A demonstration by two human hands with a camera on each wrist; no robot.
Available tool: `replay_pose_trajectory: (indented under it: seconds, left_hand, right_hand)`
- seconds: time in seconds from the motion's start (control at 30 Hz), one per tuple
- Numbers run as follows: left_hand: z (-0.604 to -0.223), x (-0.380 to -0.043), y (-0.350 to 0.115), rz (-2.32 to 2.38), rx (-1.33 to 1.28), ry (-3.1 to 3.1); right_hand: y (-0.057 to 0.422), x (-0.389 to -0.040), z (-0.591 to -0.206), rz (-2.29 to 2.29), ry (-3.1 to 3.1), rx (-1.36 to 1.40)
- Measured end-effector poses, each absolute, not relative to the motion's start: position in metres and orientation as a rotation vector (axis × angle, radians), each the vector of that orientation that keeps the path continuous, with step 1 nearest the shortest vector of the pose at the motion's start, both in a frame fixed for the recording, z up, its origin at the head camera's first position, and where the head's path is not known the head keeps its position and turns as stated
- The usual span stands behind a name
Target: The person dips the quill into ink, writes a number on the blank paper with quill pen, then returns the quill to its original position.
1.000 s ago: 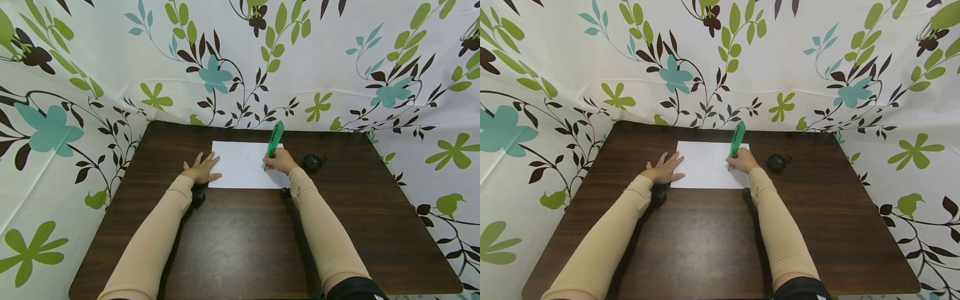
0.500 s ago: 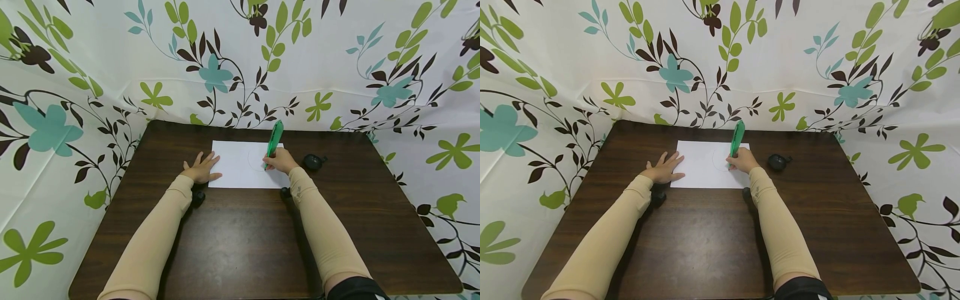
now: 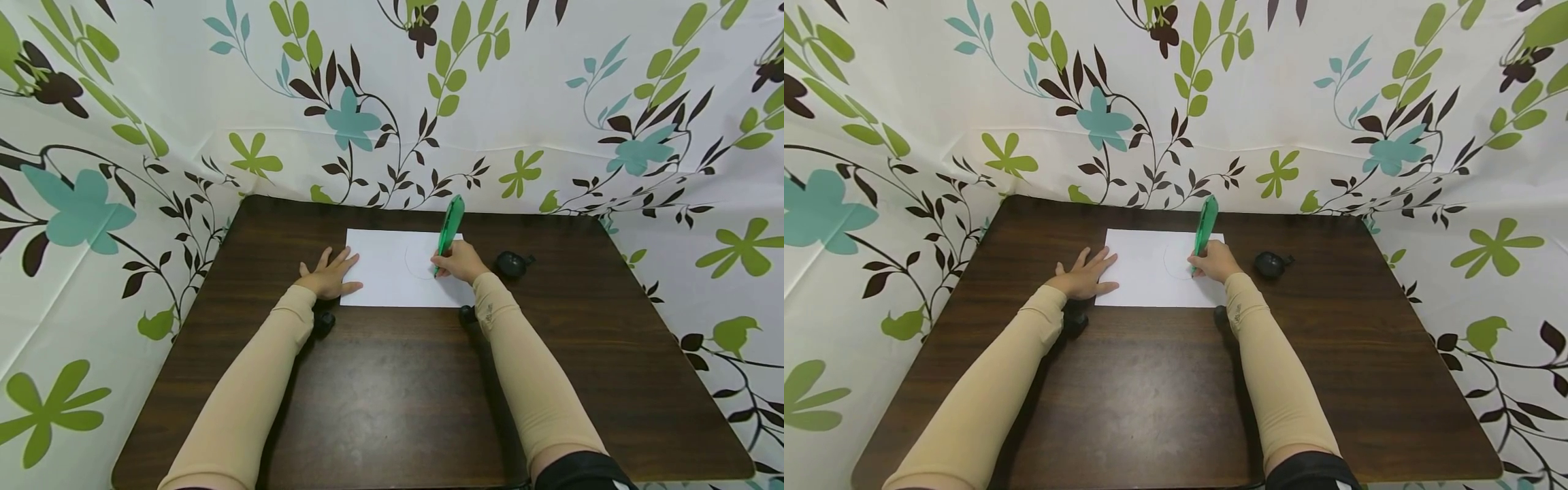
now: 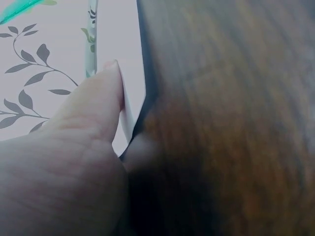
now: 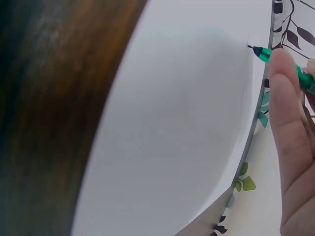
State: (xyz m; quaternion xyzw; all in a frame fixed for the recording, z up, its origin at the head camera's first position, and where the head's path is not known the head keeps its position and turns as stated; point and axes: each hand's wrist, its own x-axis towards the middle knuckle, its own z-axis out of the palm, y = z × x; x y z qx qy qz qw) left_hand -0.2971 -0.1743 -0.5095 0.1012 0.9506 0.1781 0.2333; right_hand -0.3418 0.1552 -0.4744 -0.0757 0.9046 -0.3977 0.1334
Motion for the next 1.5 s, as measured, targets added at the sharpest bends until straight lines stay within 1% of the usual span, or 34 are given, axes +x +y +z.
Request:
replay_pose_trajectory:
  seconds: [0.4, 0.77, 1.13, 1.5]
  left_hand:
    - [-0.503, -0.296, -0.173, 0.490, 0.286, 2.599]
    - [-0.490, -0.288, -0.172, 0.512, 0.312, 2.609]
    - [-0.491, -0.289, -0.172, 0.500, 0.297, 2.592]
    - [-0.505, -0.297, -0.174, 0.492, 0.277, 2.588]
  right_hand:
    - [0.155, -0.347, -0.475, -1.136, 2.641, -0.199]
    - [0.153, -0.346, -0.471, -1.124, 2.657, -0.197]
    - [0.151, -0.348, -0.472, -1.105, 2.685, -0.208]
    - [0.150, -0.347, -0.471, -1.117, 2.688, -0.213]
